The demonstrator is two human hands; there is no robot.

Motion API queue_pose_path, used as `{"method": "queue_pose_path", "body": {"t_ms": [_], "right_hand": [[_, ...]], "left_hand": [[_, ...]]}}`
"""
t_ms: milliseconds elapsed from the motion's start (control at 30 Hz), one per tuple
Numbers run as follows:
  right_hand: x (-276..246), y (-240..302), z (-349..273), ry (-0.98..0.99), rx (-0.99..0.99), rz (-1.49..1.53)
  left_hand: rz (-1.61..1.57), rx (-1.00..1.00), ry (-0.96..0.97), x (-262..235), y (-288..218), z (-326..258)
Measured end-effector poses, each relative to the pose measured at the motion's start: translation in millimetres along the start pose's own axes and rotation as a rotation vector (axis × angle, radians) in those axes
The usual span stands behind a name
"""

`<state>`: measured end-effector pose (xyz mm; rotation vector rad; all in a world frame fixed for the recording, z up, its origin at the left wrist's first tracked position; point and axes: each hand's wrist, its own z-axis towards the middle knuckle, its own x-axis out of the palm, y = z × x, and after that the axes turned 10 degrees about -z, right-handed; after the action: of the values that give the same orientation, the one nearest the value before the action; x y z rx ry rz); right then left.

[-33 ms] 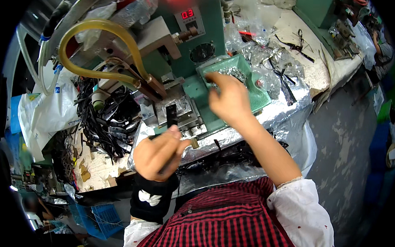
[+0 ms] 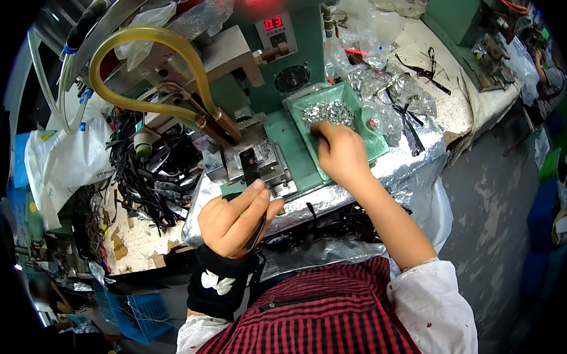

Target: The person repeatedly picks black plastic strips and small metal pins from piles on the workbench, inserts them into a green fixture, and presses a lever to activate a machine. Finished assemblies are placed into a green tray while the process continues.

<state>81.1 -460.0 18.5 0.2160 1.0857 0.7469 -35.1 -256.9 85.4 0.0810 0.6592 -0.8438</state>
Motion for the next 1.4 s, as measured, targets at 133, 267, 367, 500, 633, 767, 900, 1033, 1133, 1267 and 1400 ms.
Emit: {"method": "queue_pose_path", "body": {"t_ms": [133,267,367,500,633,767,900,1033,1133,1267,1400], "right_hand": [[-12.3,-22.5,-15.6,-0.026,0.000,0.015],[-19.9,-47.0,-6.5,-0.166,0.092,0.035],[-22.1,-44.6,-16.7,-0.027,0.108,-0.060],[-11.6,-28.5,-18.6,-0.023,0.029,-0.249],[7.5,-44.5,-20.0,0.000,-0.004,-0.387],[-3.7,-34.7,-28.7,-0.034,0.167,-0.167],[-5.1,-38.9,-25.2,-0.149,0.079,-0.124],[1.3,-27.6,-6.9,-0.203,-0.058,-0.132],[8.4,-25.6,-6.2,-0.173,0.052,-0.073],[-5.6,-40.6,-25.0,-0.247,-0.007,-0.164],[-36.1,-43.1,-54.0,-0.244,0.206,-0.106]], "left_hand": [[-0.017,0.076,-0.006,10.3,10.9,-7.0],[-0.050,0.092,-0.045,13.8,12.8,-6.8],[-0.051,0.084,-0.045,13.8,12.3,-7.1],[-0.091,0.022,-0.067,13.3,12.5,-13.8],[-0.190,-0.159,-0.061,-1.9,-5.3,-20.7],[0.380,-0.269,-0.019,-69.2,-7.0,-89.3],[0.589,-0.687,-0.297,-147.6,62.8,-129.7],[0.730,-0.913,0.103,-196.7,119.3,-202.7],[0.618,-0.862,0.268,-190.9,147.1,-260.1],[0.639,-0.728,0.112,-163.9,158.8,-275.5],[0.641,-0.665,0.022,-167.1,144.4,-264.7]]}}
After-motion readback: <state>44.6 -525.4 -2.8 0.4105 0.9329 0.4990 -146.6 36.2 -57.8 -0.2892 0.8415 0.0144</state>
